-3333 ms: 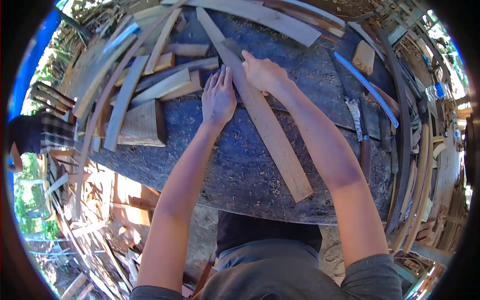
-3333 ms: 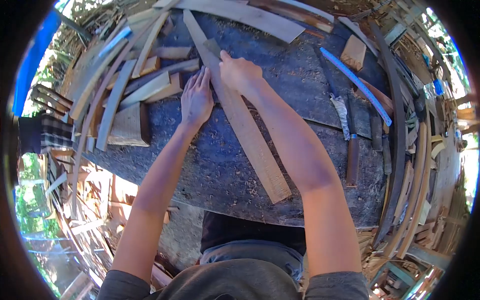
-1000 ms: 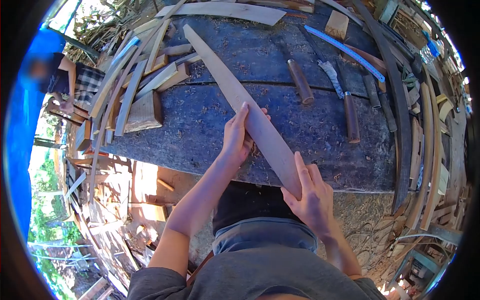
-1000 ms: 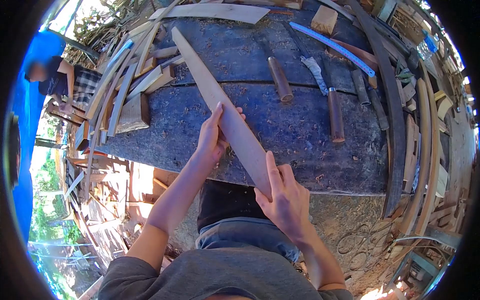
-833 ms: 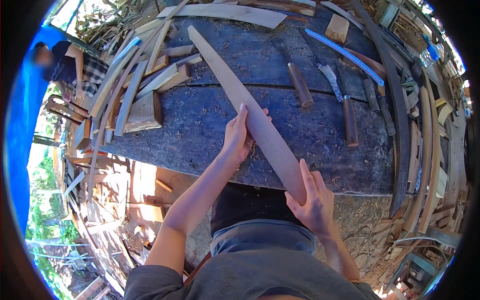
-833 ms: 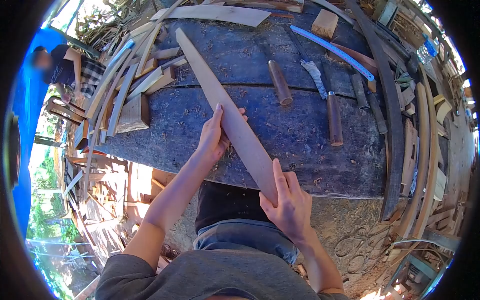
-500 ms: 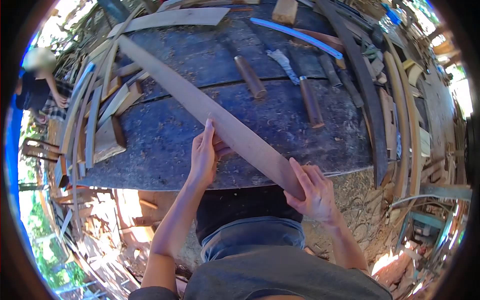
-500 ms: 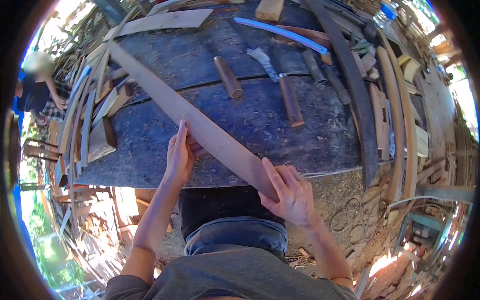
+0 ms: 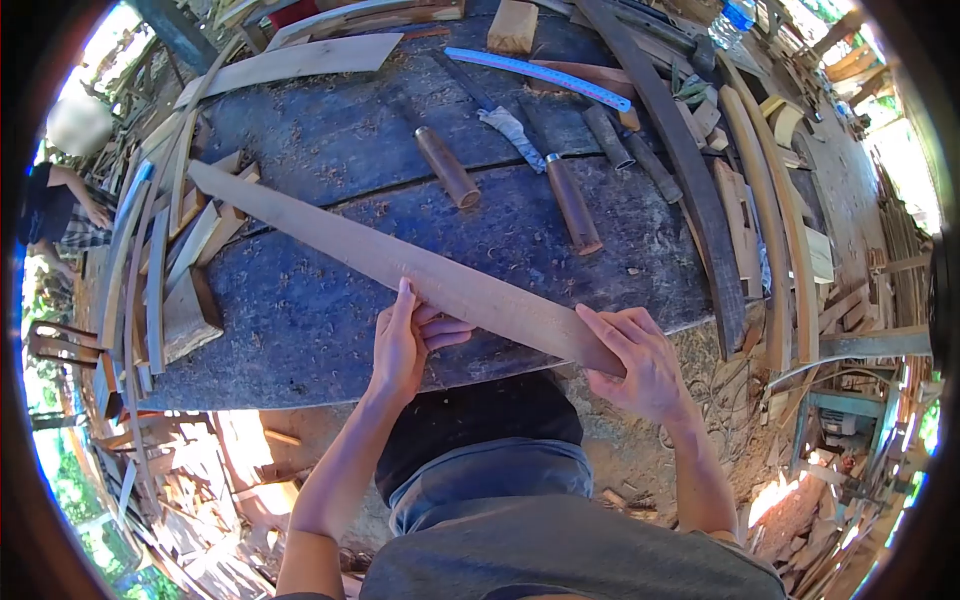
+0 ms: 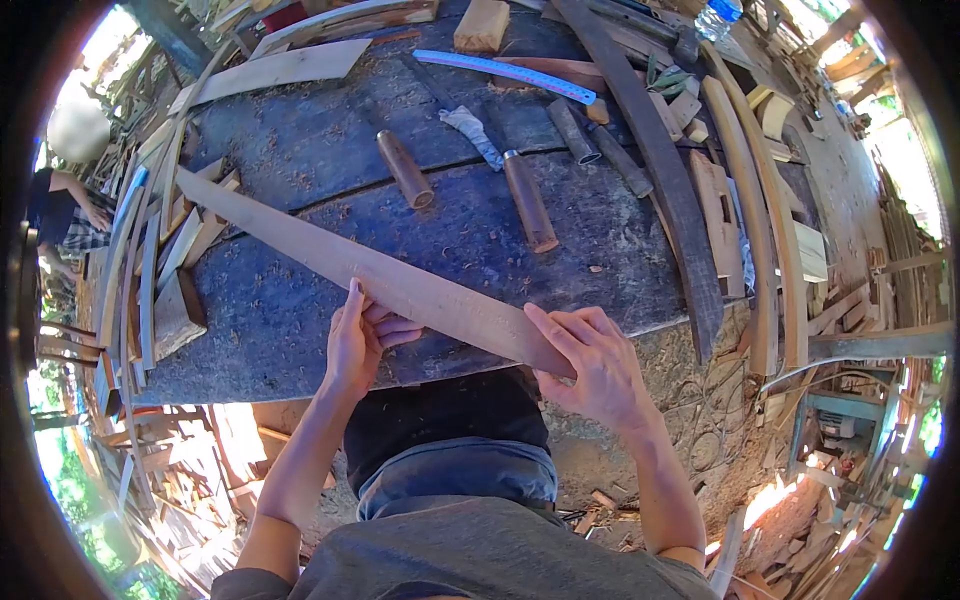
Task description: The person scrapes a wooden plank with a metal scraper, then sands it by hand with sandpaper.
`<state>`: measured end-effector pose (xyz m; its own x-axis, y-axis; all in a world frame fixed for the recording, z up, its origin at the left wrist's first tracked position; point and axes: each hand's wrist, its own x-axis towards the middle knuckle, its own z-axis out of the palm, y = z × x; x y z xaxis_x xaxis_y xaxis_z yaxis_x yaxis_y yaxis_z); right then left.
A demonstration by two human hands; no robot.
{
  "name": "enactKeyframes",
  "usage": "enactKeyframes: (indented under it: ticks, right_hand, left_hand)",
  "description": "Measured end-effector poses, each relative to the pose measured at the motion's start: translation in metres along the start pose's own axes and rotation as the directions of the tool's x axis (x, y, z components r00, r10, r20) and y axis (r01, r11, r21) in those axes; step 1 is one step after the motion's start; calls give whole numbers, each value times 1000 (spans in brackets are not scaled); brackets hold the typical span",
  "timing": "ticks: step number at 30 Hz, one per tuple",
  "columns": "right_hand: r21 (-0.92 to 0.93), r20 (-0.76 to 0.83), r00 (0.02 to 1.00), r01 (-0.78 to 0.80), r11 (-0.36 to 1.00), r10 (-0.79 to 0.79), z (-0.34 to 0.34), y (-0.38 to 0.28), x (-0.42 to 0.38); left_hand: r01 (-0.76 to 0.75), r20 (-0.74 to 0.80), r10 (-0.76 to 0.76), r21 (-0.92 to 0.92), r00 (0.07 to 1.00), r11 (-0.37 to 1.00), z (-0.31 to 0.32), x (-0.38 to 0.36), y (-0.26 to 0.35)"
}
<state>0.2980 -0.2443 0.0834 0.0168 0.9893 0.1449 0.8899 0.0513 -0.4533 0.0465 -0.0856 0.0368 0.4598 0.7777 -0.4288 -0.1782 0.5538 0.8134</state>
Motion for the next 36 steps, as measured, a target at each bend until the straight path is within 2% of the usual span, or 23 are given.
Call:
enactKeyframes:
  ticks: [4,7,9,10,12,13,14,15,16,17,18,19,20,22,24,26,28,30,31,32,33,34,36]
  right_hand:
    - [17,72,997,-29,999,28,-11,5,3]
    - [8,108,992,-60,998,59,-15,12,4]
    - [-28,112,989,-93,995,96,-19,18,1]
    - [-42,93,991,-95,995,98,-19,22,0]
    - [-52,73,991,-105,993,108,-16,26,-4]
    - [-73,72,991,-104,992,109,-14,29,-5]
    - [-95,71,992,-99,991,105,-13,30,-5]
    - [-97,68,992,-96,991,103,-13,29,-5]
    - [-127,56,995,-77,989,85,-13,27,-5]
    - [-156,45,997,-57,986,65,-12,26,-4]
    - [-155,47,997,-50,987,58,-15,25,0]
    - [-123,9,1000,-15,992,16,-21,26,8]
    - [-94,-28,999,20,995,-23,-27,30,16]
    - [-60,-239,971,-25,998,9,-28,40,46]
    - [-103,-396,918,-70,992,23,-26,64,86]
    - [-240,-458,889,-115,964,-8,-13,98,129]
    - [-262,-439,898,-173,950,43,12,133,164]
    - [-371,-467,883,-244,896,48,27,146,184]
    - [-352,-486,874,-213,912,16,28,153,190]
    - [-295,-573,809,-51,954,-134,31,175,196]
    - [115,-485,850,-174,978,208,15,158,192]
    - [478,-258,834,-328,815,487,-2,137,183]
    - [774,-219,841,-159,612,494,-4,147,161]
  left_hand:
    - [38,10,-38,-1,999,999,5,-1,3]
    - [121,31,-122,36,992,992,8,-3,10]
    - [170,185,-239,327,953,930,2,-3,18]
    - [172,198,-245,328,949,929,0,-5,18]
    - [-122,329,-77,542,941,831,-9,-11,18]
    - [-122,332,-80,545,940,829,-11,-11,23]
    - [-351,352,135,676,926,648,-13,-11,29]
    - [-517,407,333,762,851,389,-13,-11,33]
    - [-517,405,337,762,850,390,-10,-8,38]
    - [-584,522,432,812,735,11,-7,-2,44]
    - [-539,653,456,757,604,-370,-5,1,48]
    - [-514,595,344,802,726,-304,-15,9,39]
    - [-511,592,347,805,728,-302,-17,12,31]
    - [-459,594,282,782,753,-422,-20,15,21]
    - [-432,578,251,779,777,-454,-23,16,18]
    - [-453,583,251,783,772,-425,-22,16,19]
    - [-447,581,271,788,768,-424,-22,16,25]
    - [-503,619,224,761,753,-410,-27,16,32]
    - [-472,626,259,748,736,-466,-34,18,34]
    - [-456,607,264,762,749,-460,-40,23,40]
    - [-422,595,291,767,749,-483,-48,27,48]
    - [-386,584,318,770,747,-508,-57,32,56]
    - [-358,583,347,768,735,-532,-71,44,68]
